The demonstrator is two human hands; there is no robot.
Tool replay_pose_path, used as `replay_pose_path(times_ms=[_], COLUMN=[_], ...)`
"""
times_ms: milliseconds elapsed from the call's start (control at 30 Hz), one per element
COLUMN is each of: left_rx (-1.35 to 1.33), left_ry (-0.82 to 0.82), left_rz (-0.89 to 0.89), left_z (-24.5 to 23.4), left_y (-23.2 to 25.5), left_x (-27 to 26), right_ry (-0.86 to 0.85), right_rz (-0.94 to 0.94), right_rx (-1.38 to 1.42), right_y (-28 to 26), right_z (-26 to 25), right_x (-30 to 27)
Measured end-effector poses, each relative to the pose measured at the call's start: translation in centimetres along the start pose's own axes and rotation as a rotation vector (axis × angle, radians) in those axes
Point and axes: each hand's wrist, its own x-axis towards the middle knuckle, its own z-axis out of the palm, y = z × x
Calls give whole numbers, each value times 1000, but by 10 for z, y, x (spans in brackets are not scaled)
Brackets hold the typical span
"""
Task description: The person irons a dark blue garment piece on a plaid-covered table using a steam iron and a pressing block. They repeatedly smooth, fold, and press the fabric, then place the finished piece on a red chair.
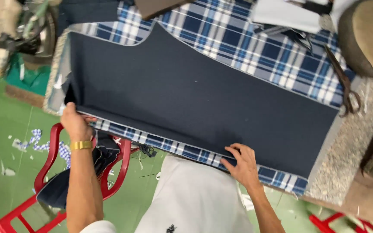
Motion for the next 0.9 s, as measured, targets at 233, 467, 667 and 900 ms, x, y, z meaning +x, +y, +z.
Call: replay_pose_path(times_ms=[233, 467, 667, 900], left_rx=[-149, -88, -60, -15], left_ry=[-167, -217, -247, -270], left_rz=[-241, -276, -236, -80], left_z=[7, 47, 119, 205], left_y=[-23, -5, 30, 72], left_x=[71, 80, 77, 62], right_ry=[126, 305, 379, 497], right_rz=[242, 306, 476, 730], right_rx=[-145, -216, 14, 71], right_y=[71, 142, 185, 228], right_z=[-17, -69, -114, -123], right_x=[-55, -87, -63, 1])
